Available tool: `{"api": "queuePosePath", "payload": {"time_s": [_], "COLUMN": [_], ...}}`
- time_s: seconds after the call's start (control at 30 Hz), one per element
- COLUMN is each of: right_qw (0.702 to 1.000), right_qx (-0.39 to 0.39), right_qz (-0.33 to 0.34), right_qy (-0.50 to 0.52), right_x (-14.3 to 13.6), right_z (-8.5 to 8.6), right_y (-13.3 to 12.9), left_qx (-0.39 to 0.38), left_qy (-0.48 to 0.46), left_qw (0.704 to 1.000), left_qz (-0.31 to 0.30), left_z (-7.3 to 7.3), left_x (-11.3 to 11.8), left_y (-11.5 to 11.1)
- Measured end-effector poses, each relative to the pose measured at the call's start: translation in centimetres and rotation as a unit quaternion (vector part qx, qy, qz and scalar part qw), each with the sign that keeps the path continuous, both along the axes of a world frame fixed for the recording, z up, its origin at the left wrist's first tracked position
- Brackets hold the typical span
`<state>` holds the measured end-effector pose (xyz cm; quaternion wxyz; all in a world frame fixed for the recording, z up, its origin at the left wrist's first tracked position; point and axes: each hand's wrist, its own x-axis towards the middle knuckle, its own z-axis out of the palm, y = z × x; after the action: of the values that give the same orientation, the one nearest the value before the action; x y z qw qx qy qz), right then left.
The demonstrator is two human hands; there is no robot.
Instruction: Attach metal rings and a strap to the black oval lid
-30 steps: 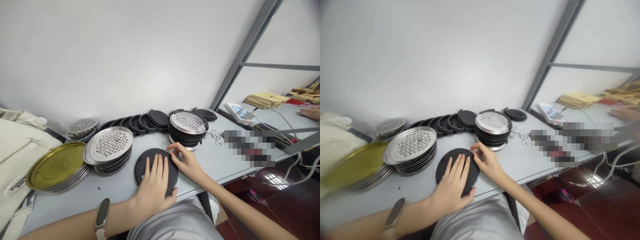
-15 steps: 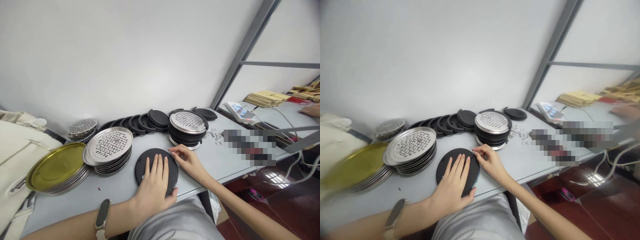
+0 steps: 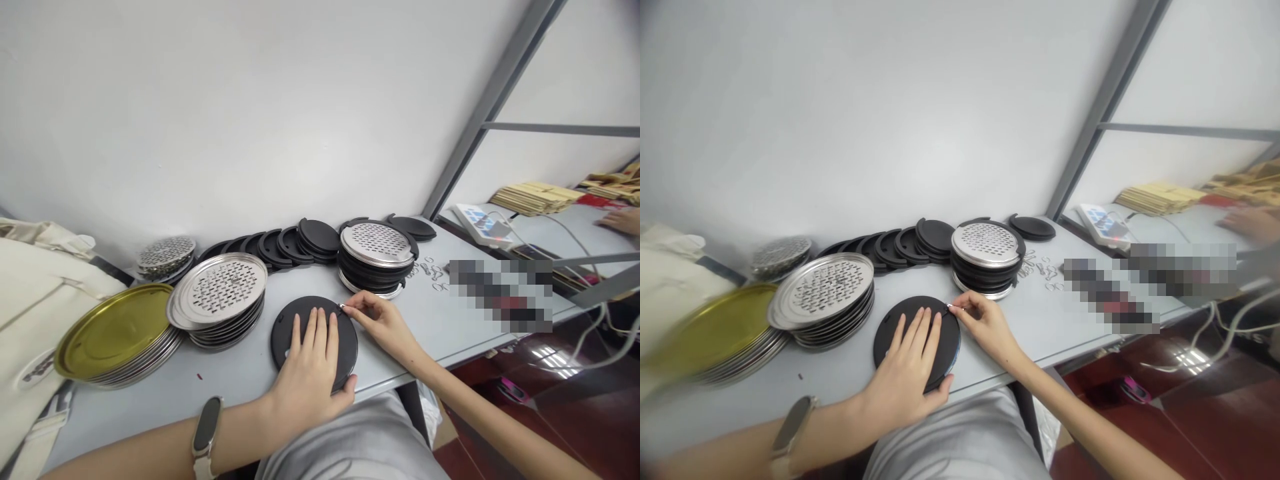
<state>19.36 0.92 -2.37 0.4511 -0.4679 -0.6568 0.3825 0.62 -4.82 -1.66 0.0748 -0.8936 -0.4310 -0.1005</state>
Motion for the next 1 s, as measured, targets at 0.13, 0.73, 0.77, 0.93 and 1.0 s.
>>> {"api": "queuePosePath", "payload": {"time_s": [0.13,0.73,0.77,0.93,1.0], "right_qw": [0.999,0.999,0.999,0.999,0.999], "right_qx": [0.029,-0.021,-0.018,0.01,0.013], "right_qz": [0.002,0.03,0.03,0.042,0.051], "right_qy": [-0.017,0.038,0.035,0.0,0.0], "right_x": [-0.08,-0.44,-0.46,-0.38,-0.33], "right_z": [0.32,0.41,0.33,0.24,0.37], "right_y": [0.03,-0.19,-0.18,-0.12,-0.09], "left_qx": [-0.004,-0.001,0.0,0.002,0.001], "left_qy": [0.001,0.002,0.002,0.001,0.001], "left_qw": [1.0,1.0,1.0,1.0,1.0], "left_qz": [0.001,-0.003,-0.003,-0.002,-0.003], "left_z": [0.1,-0.11,-0.1,-0.03,-0.04], "left_x": [0.02,-0.2,-0.21,-0.15,-0.13], "left_y": [-0.05,-0.01,-0.01,-0.03,-0.02]}}
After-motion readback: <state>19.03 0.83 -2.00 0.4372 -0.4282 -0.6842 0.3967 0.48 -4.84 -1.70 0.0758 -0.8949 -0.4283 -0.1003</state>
